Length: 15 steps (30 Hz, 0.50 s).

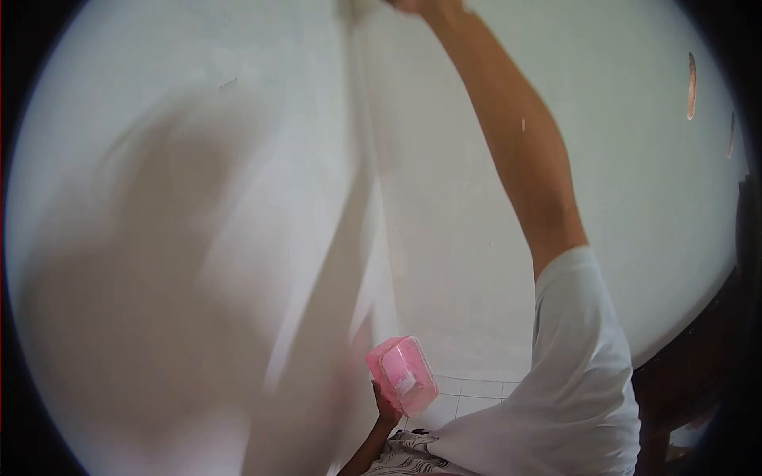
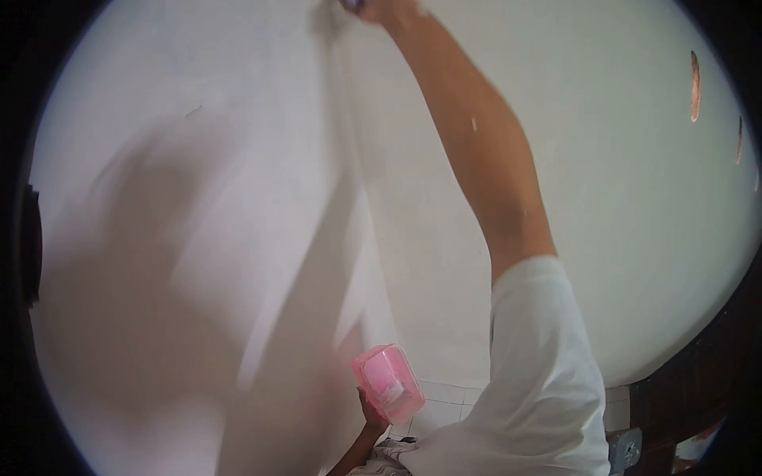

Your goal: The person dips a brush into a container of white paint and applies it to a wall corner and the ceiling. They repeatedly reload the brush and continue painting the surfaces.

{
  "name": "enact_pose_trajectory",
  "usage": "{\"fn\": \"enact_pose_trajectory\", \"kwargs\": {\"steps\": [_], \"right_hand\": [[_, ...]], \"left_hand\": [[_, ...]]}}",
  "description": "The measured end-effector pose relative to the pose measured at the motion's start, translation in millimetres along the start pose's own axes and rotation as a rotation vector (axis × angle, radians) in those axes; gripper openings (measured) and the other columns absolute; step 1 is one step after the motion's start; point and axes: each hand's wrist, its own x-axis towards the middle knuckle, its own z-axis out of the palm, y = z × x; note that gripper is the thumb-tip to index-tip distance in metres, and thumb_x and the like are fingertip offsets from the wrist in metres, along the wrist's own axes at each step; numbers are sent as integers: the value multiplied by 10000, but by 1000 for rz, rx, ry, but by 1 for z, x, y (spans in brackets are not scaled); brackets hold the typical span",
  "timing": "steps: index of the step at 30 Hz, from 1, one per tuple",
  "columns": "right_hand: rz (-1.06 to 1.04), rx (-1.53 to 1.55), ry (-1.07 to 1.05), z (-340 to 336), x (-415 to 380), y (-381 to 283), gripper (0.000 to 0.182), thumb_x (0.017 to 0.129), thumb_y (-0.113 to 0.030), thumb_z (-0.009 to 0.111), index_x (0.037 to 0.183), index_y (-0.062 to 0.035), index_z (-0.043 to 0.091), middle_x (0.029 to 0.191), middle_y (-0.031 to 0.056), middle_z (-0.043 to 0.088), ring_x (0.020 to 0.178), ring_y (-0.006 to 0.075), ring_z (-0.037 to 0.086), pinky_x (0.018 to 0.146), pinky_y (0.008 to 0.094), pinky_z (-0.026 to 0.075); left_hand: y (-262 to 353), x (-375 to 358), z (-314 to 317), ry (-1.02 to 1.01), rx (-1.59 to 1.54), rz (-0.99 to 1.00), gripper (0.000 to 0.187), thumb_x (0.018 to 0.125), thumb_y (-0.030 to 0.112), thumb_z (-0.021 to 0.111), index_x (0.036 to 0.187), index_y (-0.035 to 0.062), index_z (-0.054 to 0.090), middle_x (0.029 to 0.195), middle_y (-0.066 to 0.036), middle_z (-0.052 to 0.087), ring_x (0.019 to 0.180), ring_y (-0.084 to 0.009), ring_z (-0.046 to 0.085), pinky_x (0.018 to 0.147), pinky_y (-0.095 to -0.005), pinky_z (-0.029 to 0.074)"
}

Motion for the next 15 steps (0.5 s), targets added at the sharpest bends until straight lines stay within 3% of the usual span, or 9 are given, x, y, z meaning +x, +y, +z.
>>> {"fn": "enact_pose_trajectory", "kwargs": {"steps": [2, 3, 6, 8, 10, 11, 13, 14, 15], "right_hand": [[-68, 40, 110, -6, -75, 72, 153, 927, -164, 574, 964, -27, 631, 728, 7, 593, 600, 98, 540, 524, 225, 445], [7, -64, 64, -17, -115, 115, 195, 917, -201, 606, 1010, -37, 657, 714, -2, 585, 599, 86, 532, 520, 228, 433], [396, -167, 177, -6, -244, 229, 209, 912, -256, 628, 936, -51, 658, 627, -30, 511, 515, 64, 466, 441, 224, 381], [776, -133, 159, -5, -304, 249, 208, 924, -236, 585, 927, -36, 642, 576, -16, 464, 461, 71, 425, 404, 225, 362], [889, -229, -110, -18, -330, 253, 236, 934, -226, 543, 934, -8, 633, 586, 22, 495, 457, 96, 449, 410, 264, 396], [892, -223, -113, -23, -329, 251, 236, 934, -226, 543, 934, -8, 633, 586, 22, 495, 457, 96, 449, 410, 264, 396], [552, -834, -149, -24, -302, 201, 330, 892, -255, 548, 830, 64, 603, 641, 173, 585, 541, 257, 588, 517, 412, 476], [269, -1070, -159, -29, -284, 168, 291, 937, -213, 506, 1017, 49, 606, 674, 151, 603, 561, 256, 590, 538, 387, 485], [-43, -1339, -165, -33, -256, 133, 292, 926, -182, 490, 1077, 50, 586, 778, 260, 617, 664, 394, 600, 640, 436, 491]], "left_hand": [[-3, 2, -11, 36, -57, -74, 734, 946, 631, 278, 1448, 95, 274, 1402, -111, 416, 1291, -288, 418, 1096, -471, 332], [-1, 0, -10, 41, -53, -70, 734, 946, 631, 278, 1448, 95, 274, 1402, -111, 416, 1291, -288, 418, 1096, -471, 332], [5, -4, -5, 22, -34, -117, 727, 949, 625, 279, 1448, 97, 271, 1397, -109, 419, 1288, -285, 420, 1086, -477, 349], [10, -7, 5, 115, 16, -107, 716, 954, 618, 273, 1446, 98, 276, 1392, -113, 424, 1282, -285, 427, 1079, -483, 359], [8, -7, 8, 138, 24, -90, 712, 956, 615, 270, 1447, 99, 275, 1393, -112, 424, 1279, -284, 430, 1082, -484, 355], [7, -8, 8, 154, 28, -79, 708, 958, 612, 267, 1448, 101, 274, 1394, -111, 423, 1276, -284, 433, 1085, -486, 351], [5, -3, 6, 174, 31, -67, 710, 958, 613, 262, 1450, 101, 272, 1399, -112, 422, 1278, -285, 434, 1086, -482, 351], [3, -5, 3, 193, 41, -63, 712, 958, 614, 257, 1452, 100, 270, 1404, -113, 420, 1280, -286, 434, 1087, -477, 350], [3, -7, 4, 201, 32, -56, 712, 958, 614, 257, 1452, 100, 270, 1404, -113, 420, 1280, -286, 434, 1087, -477, 350]]}}
